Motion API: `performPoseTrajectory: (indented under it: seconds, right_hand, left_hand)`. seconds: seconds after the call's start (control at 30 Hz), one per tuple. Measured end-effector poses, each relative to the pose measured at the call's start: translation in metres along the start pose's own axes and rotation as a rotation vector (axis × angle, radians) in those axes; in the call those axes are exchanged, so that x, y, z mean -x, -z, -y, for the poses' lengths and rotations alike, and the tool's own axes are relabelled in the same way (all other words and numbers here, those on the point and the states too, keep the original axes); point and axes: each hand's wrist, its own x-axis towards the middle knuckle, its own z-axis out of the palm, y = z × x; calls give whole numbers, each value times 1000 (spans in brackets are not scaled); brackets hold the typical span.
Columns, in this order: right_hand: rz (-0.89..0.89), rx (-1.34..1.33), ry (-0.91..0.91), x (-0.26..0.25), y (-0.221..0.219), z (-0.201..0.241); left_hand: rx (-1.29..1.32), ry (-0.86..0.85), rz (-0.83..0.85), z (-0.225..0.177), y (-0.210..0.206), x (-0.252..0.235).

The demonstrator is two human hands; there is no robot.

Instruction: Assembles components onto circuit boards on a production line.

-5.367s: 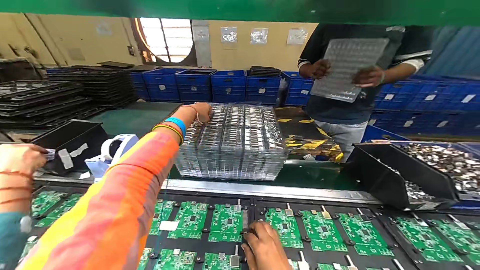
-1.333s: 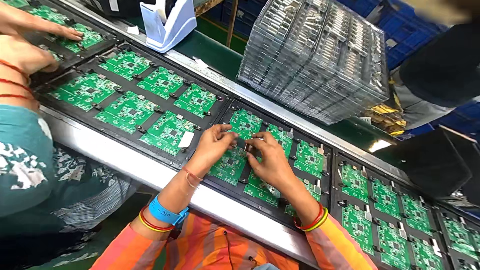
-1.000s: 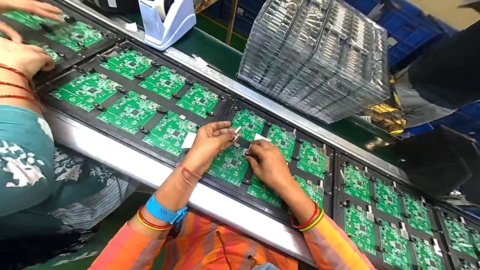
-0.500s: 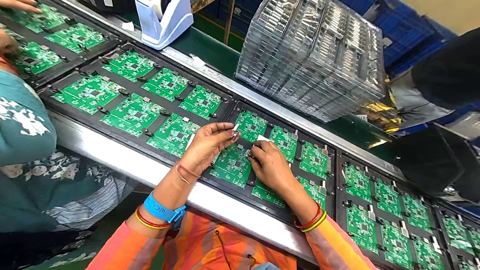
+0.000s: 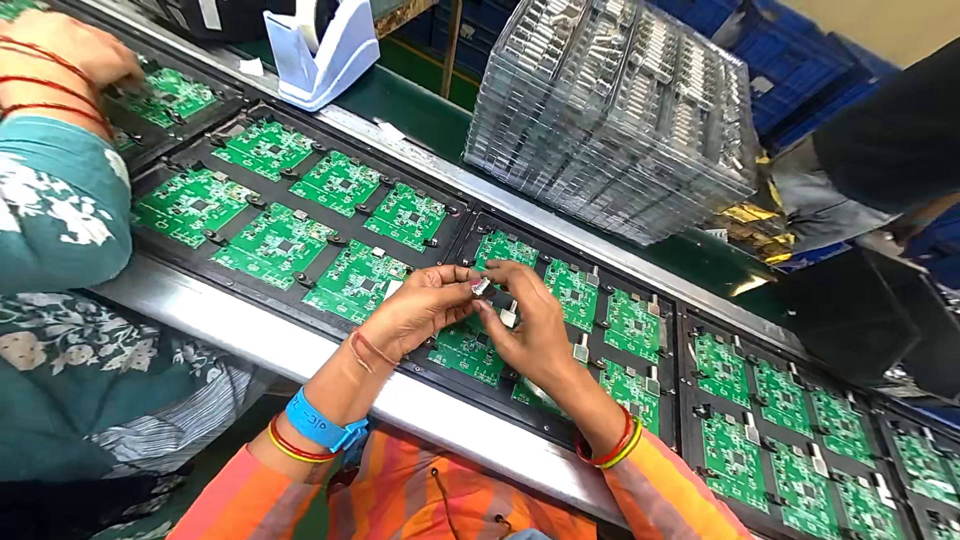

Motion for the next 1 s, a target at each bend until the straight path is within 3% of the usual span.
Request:
performPoseTrajectory:
  seconds: [0.17,0.3,0.37,0.53,0.67,0.77,0.87,1.0]
  right_hand:
    - [12,71,-73,-23,16,-25]
    - [179,339,-261,-36,41,-77]
    - [292,394,-336,-37,50,-72]
    - [323,463,-302,-39,39,-127]
    - [428,495,-377,-45,49,-116]
    - [299,463,-352,-26,48,-90]
    - [198,521,-323,-7,33,-109]
    - [280,442,-439,6,47,-83]
  left_hand:
    - [70,-14,-78,1,2,-6]
    - [34,-18,-91,0,1,-6]
    - [32,-17,-100,-1,0,-5]
    - [30,-8,-124,-1,2,-7]
    - [20,-6,-127,-3,1,-8]
    - [8,0,-126,-2,2,-8]
    - [-63,-68,-104,2,7,-11]
    - [-211,-179,-148,0,4,-16]
